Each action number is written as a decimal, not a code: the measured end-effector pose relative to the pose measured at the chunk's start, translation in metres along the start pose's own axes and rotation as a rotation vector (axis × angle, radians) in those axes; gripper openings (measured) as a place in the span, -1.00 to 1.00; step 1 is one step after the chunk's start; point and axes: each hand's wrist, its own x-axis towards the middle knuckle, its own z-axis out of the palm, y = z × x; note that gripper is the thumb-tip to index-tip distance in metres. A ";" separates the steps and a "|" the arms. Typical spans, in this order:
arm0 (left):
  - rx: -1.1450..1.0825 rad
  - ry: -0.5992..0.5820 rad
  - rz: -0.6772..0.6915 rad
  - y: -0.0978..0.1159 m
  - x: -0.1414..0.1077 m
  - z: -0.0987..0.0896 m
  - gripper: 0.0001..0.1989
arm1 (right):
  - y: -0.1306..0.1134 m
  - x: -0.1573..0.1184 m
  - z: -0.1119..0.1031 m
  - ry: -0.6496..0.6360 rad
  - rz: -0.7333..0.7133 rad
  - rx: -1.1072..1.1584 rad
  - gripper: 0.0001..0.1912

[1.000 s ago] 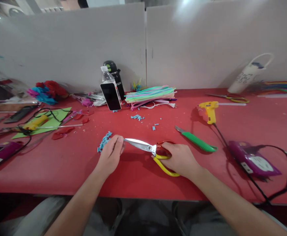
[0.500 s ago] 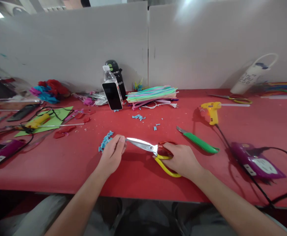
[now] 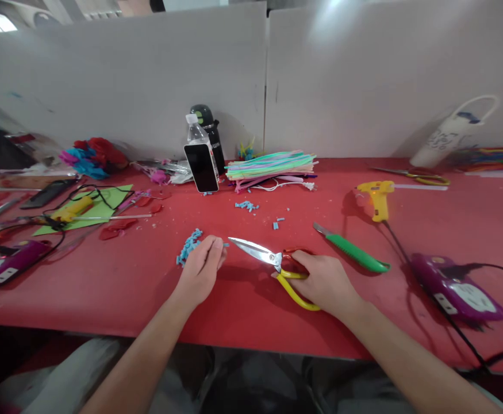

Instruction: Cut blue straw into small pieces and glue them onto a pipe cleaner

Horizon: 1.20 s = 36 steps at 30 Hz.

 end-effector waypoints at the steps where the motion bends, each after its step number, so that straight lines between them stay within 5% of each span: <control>1: 0.000 0.004 0.000 0.000 0.000 0.000 -0.64 | -0.001 0.000 -0.001 -0.007 0.000 0.013 -0.64; 36: -0.003 0.070 -0.006 -0.004 0.001 0.003 -0.65 | 0.001 -0.001 0.001 -0.018 0.015 0.002 -0.69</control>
